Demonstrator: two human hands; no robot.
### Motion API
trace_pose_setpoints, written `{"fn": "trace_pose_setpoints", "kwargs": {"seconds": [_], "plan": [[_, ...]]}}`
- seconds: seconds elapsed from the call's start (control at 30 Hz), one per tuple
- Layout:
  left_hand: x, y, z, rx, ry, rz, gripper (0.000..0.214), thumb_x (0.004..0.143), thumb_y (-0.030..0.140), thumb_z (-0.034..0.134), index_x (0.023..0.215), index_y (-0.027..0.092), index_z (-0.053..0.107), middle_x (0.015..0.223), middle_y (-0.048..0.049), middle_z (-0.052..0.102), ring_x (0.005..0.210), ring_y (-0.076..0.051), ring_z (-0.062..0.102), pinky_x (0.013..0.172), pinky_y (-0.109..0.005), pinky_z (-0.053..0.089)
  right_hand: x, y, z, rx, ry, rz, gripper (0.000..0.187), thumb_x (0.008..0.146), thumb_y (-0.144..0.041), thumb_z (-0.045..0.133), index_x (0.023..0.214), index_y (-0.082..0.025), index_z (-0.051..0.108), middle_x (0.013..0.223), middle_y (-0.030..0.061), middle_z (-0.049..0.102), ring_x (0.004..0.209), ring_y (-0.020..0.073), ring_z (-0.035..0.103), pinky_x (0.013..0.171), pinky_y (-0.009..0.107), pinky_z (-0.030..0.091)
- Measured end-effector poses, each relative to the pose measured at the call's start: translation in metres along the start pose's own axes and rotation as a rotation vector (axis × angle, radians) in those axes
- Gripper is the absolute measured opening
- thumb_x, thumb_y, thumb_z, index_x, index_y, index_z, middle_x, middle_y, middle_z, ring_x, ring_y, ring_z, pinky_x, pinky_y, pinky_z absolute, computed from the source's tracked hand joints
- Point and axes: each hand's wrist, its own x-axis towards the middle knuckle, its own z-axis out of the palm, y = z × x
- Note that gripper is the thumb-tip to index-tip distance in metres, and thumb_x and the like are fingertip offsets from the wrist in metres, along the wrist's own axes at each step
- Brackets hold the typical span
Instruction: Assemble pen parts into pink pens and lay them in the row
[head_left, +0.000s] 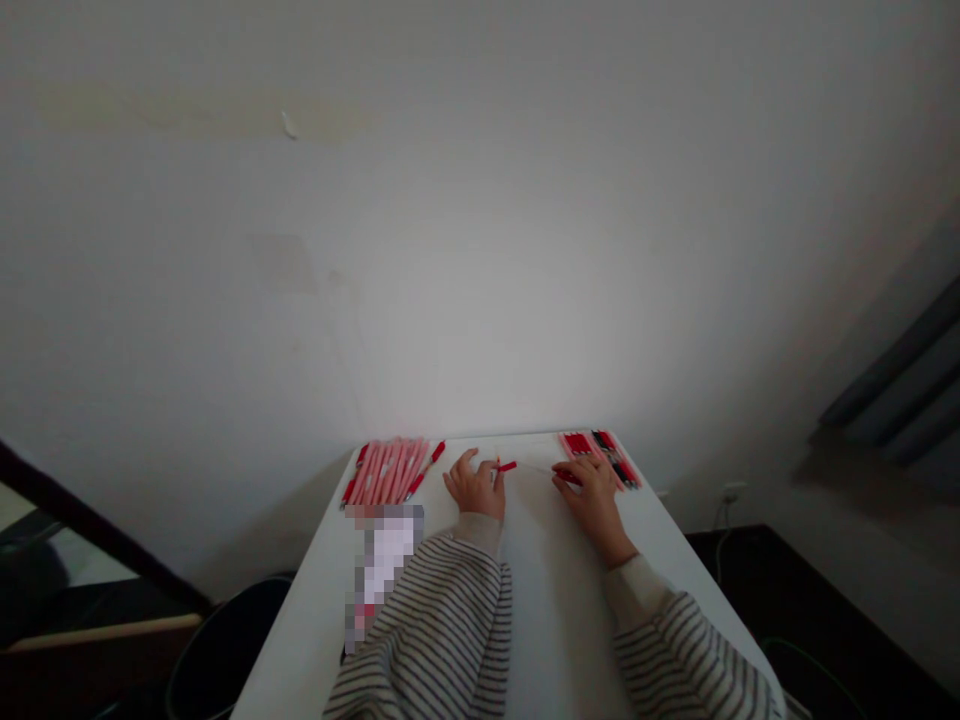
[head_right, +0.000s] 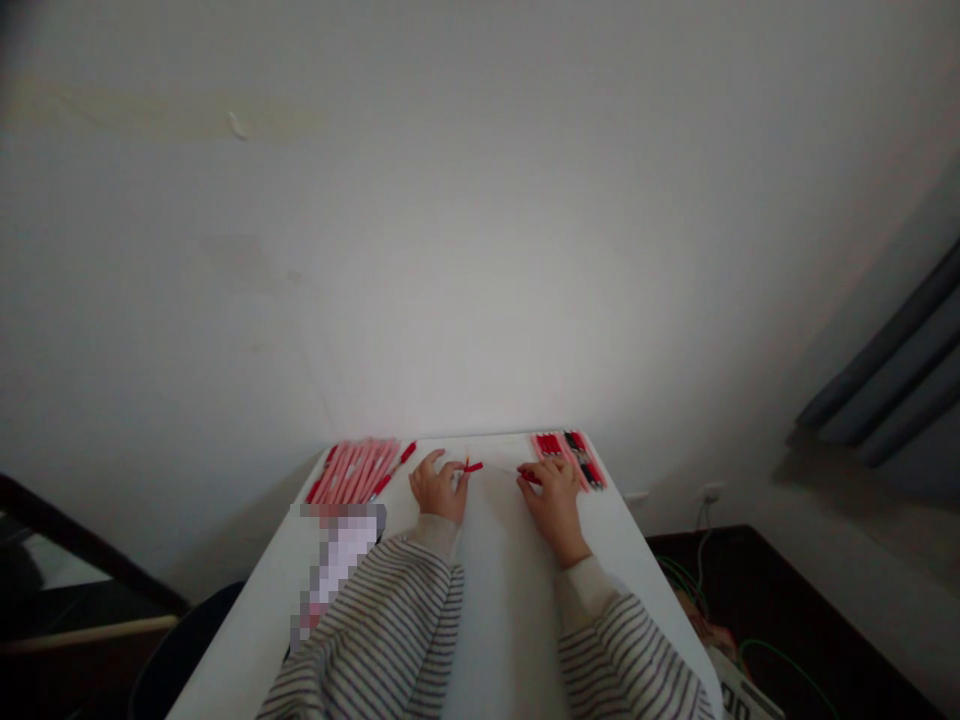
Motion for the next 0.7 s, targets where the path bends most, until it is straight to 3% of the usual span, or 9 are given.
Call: {"fn": "trace_pose_setpoints", "kwargs": {"seconds": [0.4,0.7], "plan": [[0.004,-0.012,0.014,-0.093,0.119,0.003,0.015,0.074,0.026,0.062,0.085,0.028,0.072,0.123,-0.0063,0.055,0.118,-0.027,0.046,0.104,-0.052,0.03,0.0,0.003,0.001,0.041,-0.032,0.006,0.018,0.081,-0.033,0.058,0.09,-0.025,0.071,0.093,0.0061,0.067,0.1,0.026,0.049,0.087,0.041,0.037],[0.009,-0.019,0.013,-0.106,0.063,0.014,0.018,0.075,0.03,0.06,0.088,0.03,0.073,0.119,-0.0064,0.055,0.115,-0.026,0.048,0.1,-0.048,0.033,0.0,0.001,0.0,0.06,-0.039,-0.004,0.02,0.082,-0.035,0.056,0.09,-0.025,0.071,0.09,0.0067,0.066,0.1,0.0257,0.05,0.088,0.042,0.038]]}}
